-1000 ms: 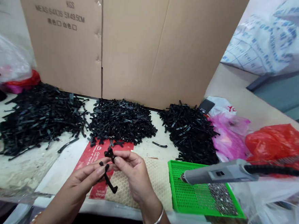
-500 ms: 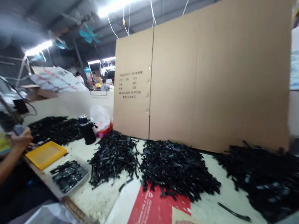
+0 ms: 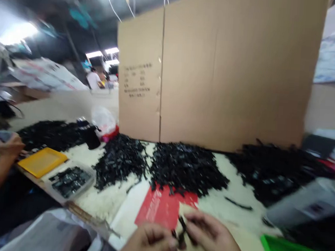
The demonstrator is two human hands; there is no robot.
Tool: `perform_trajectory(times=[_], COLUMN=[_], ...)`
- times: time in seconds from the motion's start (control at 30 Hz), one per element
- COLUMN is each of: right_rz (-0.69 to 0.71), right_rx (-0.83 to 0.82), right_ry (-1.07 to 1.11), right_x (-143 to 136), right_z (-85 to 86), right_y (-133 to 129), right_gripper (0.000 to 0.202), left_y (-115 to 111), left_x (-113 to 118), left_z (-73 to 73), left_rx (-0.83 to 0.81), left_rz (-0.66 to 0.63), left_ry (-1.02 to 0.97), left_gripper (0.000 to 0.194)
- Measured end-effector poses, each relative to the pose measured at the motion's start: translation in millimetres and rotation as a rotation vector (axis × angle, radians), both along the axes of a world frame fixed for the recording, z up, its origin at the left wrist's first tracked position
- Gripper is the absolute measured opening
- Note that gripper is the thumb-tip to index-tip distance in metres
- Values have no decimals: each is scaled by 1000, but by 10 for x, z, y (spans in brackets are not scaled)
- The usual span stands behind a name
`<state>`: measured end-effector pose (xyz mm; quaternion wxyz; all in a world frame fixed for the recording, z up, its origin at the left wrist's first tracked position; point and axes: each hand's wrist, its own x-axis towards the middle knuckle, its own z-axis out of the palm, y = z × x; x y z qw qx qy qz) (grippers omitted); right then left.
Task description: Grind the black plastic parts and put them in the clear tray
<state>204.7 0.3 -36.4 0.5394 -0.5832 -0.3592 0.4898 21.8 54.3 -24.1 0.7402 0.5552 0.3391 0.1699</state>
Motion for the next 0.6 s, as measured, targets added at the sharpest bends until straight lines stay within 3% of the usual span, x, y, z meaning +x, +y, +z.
perform_trajectory(times=[0.1,0.2,0.37,0.6], right_rz=[2,67,160,168], right_rx=[84,118,149,132], right_ry=[63,170,257,251], right_x=[-31,-64,-98,-38], right_z=[115,156,201,190], right_y=[2,24,17,29], right_gripper=[36,29,20,19], left_y=[-44,-13,-12,-25], left_x=[-3,-24,-21,13], left_z=[119,197,191,177], left_rx=[-106,-190,-219,-182], left_rz=[8,-80,-133,-123], left_ry=[-42,-45,-20,32], left_gripper=[42,32,32,36])
